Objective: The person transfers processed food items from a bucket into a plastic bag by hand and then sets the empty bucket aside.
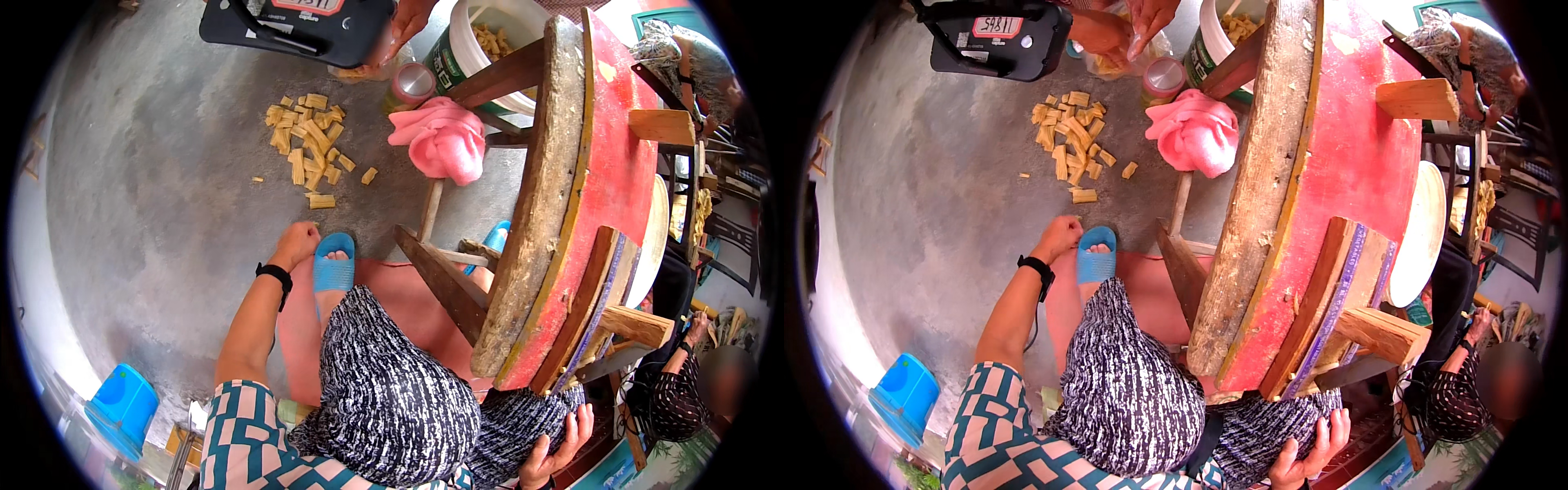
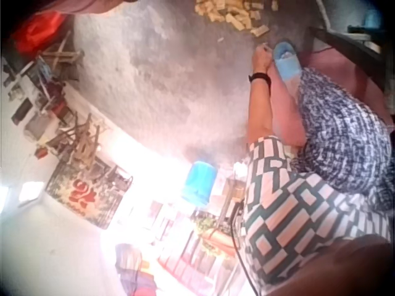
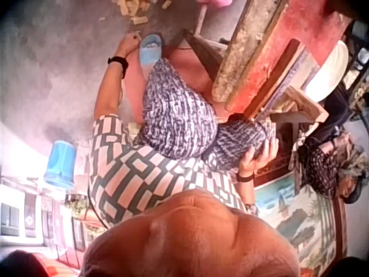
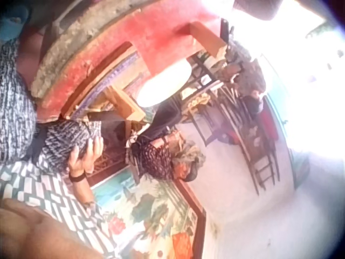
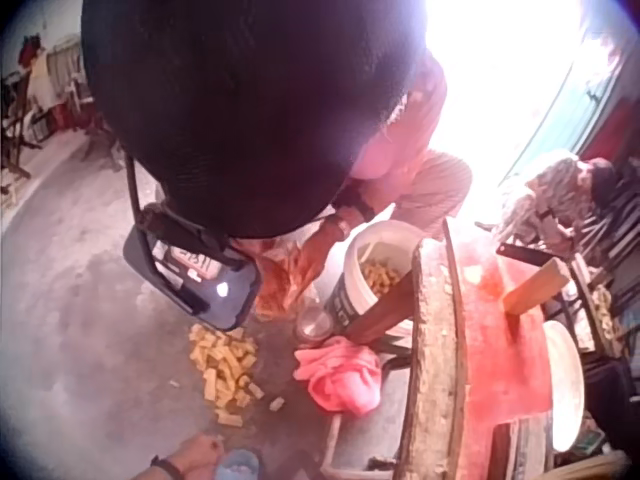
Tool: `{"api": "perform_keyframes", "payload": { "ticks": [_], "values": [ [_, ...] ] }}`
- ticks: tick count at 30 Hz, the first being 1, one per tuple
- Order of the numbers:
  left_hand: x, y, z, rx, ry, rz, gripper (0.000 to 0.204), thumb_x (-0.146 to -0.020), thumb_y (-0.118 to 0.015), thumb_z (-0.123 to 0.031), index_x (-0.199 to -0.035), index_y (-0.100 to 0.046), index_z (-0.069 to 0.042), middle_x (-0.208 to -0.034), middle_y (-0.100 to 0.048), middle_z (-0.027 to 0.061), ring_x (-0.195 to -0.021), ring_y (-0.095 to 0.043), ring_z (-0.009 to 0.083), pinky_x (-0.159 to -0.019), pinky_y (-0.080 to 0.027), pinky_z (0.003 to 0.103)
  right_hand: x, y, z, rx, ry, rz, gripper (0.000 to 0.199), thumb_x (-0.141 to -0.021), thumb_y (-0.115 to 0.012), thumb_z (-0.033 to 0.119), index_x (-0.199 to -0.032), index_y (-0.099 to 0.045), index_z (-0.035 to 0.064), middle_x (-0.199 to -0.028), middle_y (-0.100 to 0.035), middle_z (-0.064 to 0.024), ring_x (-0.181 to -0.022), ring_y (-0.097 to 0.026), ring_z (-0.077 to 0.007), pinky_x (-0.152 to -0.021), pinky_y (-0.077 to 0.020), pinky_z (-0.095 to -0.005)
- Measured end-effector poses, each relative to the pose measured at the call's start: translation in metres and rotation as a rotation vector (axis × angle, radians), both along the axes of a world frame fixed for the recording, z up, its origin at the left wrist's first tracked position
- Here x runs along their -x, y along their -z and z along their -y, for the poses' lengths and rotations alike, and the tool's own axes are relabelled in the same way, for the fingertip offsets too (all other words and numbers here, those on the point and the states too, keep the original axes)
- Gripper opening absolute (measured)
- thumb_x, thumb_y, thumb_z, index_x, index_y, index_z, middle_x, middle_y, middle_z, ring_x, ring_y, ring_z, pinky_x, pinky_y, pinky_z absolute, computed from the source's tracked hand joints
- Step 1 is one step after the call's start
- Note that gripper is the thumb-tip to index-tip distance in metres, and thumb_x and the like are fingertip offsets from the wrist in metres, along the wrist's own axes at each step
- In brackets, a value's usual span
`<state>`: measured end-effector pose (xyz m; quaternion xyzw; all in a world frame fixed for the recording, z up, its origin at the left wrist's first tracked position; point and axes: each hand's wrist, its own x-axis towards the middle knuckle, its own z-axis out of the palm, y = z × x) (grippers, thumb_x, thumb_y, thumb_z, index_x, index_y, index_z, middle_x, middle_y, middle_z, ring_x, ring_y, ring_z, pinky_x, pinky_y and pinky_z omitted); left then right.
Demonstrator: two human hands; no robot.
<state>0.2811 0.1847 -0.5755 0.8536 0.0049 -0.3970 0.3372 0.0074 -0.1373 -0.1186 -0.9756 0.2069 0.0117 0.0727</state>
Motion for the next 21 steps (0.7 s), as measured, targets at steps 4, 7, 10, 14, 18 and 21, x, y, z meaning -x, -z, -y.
{"api": "perform_keyframes", "payload": {
  "ticks": [4,7,10,14,18,21],
  "values": [
    [-0.039,0.011,0.029,0.123,-0.173,0.137,0.019,-0.081,-0.06,-0.02,-0.09,-0.067,-0.004,-0.088,-0.068,0.0184,-0.084,-0.065,0.0338,-0.074,-0.05,0.041,0.006,0.001,-0.002,0.003,0.043,-0.016,0.047,-0.091,-0.054,0.026,-0.127,-0.048,-0.0039,-0.137,-0.043,-0.0249,-0.129,-0.039,-0.0426,-0.107,-0.0304,-0.0533],
    [-0.074,-0.004,0.051,0.131,-0.272,0.276,0.023,-0.081,-0.06,-0.02,-0.098,-0.066,-0.005,-0.092,-0.068,0.0186,-0.088,-0.065,0.0335,-0.076,-0.05,0.04,0.01,0.003,0.001,-0.004,0.058,-0.042,0.049,-0.091,-0.051,0.029,-0.127,-0.047,-0.0044,-0.138,-0.042,-0.0246,-0.13,-0.038,-0.0432,-0.108,-0.0281,-0.0544],
    [-0.086,-0.045,0.079,0.044,-0.173,0.305,0.026,-0.081,-0.061,-0.019,-0.102,-0.066,-0.004,-0.094,-0.068,0.018,-0.09,-0.065,0.0327,-0.078,-0.05,0.039,0.0,0.003,-0.003,-0.001,0.046,0.014,0.046,-0.09,-0.056,0.024,-0.126,-0.05,-0.0039,-0.136,-0.044,-0.0251,-0.127,-0.042,-0.0422,-0.107,-0.033,-0.0517],
    [-0.067,-0.039,0.111,0.303,0.012,0.192,0.028,-0.082,-0.061,-0.019,-0.106,-0.065,-0.005,-0.098,-0.068,0.0168,-0.093,-0.065,0.033,-0.082,-0.05,0.04,-0.001,0.002,-0.001,-0.002,0.022,0.006,0.046,-0.09,-0.056,0.025,-0.126,-0.05,-0.0044,-0.136,-0.044,-0.025,-0.126,-0.042,-0.0423,-0.106,-0.0331,-0.0518],
    [-0.054,-0.015,0.142,0.312,-0.008,0.245,0.035,-0.083,-0.062,-0.011,-0.117,-0.06,-0.002,-0.102,-0.067,0.0138,-0.09,-0.065,0.0252,-0.08,-0.051,0.034,-0.002,0.002,0.0,-0.007,0.021,-0.004,0.047,-0.09,-0.056,0.025,-0.126,-0.05,-0.0046,-0.135,-0.045,-0.0247,-0.127,-0.042,-0.0422,-0.106,-0.033,-0.052],
    [-0.061,0.001,0.146,0.321,-0.193,0.337,0.037,-0.083,-0.062,-0.011,-0.118,-0.059,-0.002,-0.103,-0.067,0.0146,-0.093,-0.065,0.0255,-0.082,-0.05,0.034,-0.001,0.002,-0.003,-0.002,0.029,0.008,0.048,-0.09,-0.056,0.026,-0.126,-0.05,-0.0049,-0.135,-0.044,-0.0253,-0.127,-0.042,-0.0422,-0.106,-0.033,-0.0519]
  ]
}}
